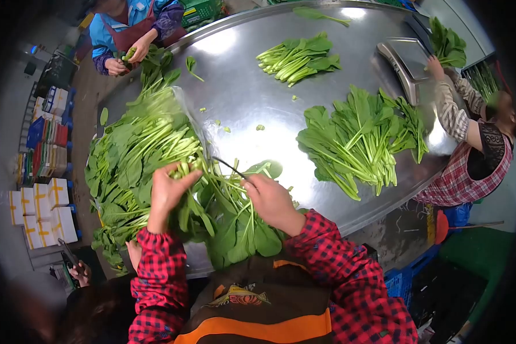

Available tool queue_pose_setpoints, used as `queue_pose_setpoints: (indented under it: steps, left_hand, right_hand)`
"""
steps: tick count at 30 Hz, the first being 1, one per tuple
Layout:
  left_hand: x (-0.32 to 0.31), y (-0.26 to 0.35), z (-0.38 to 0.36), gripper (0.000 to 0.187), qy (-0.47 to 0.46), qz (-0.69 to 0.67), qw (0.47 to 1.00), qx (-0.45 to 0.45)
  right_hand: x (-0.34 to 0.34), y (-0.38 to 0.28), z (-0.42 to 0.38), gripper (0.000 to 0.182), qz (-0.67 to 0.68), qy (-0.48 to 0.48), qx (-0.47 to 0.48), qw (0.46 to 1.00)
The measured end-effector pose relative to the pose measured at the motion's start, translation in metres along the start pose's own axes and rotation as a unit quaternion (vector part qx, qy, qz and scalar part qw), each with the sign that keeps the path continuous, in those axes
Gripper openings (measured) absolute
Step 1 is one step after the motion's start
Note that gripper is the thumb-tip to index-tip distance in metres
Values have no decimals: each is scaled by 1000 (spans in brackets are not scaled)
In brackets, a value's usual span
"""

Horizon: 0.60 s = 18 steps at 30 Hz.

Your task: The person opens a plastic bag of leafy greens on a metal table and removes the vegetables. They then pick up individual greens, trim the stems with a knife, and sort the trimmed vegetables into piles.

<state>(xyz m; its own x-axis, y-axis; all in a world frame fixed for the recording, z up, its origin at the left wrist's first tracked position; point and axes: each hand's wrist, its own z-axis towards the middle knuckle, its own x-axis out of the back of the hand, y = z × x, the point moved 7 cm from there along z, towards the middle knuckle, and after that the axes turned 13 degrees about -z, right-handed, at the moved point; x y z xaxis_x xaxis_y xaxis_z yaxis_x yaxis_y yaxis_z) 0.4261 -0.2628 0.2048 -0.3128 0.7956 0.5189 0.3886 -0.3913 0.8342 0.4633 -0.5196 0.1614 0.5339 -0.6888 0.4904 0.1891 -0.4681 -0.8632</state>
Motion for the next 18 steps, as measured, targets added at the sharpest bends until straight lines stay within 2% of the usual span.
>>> queue_pose_setpoints:
  steps: [2,3,10,12,13,15,16,18]
  left_hand:
    - [-17,11,-30,27,-33,-87,995,28]
    - [-23,7,-40,30,-38,-115,991,61]
    - [-41,12,-73,24,-23,-234,968,94]
    - [-37,6,-76,22,-14,-269,959,83]
    - [-33,2,-75,21,-18,-306,948,86]
    - [-23,-10,-72,26,-37,-351,929,109]
    - [-20,-14,-71,28,-48,-382,915,121]
    - [-23,-15,-71,27,-116,-478,855,167]
  right_hand:
    - [13,-37,-1,17,-163,103,127,973]
    - [14,-46,-2,12,-186,123,150,963]
    - [2,-41,-15,12,-224,134,181,948]
    - [-16,8,-13,14,-278,69,110,952]
    - [-19,27,-17,14,-277,72,111,952]
    - [-20,63,-18,22,-193,41,17,980]
    - [-21,66,-20,22,-191,36,16,981]
    - [-14,66,-14,32,19,-27,-91,995]
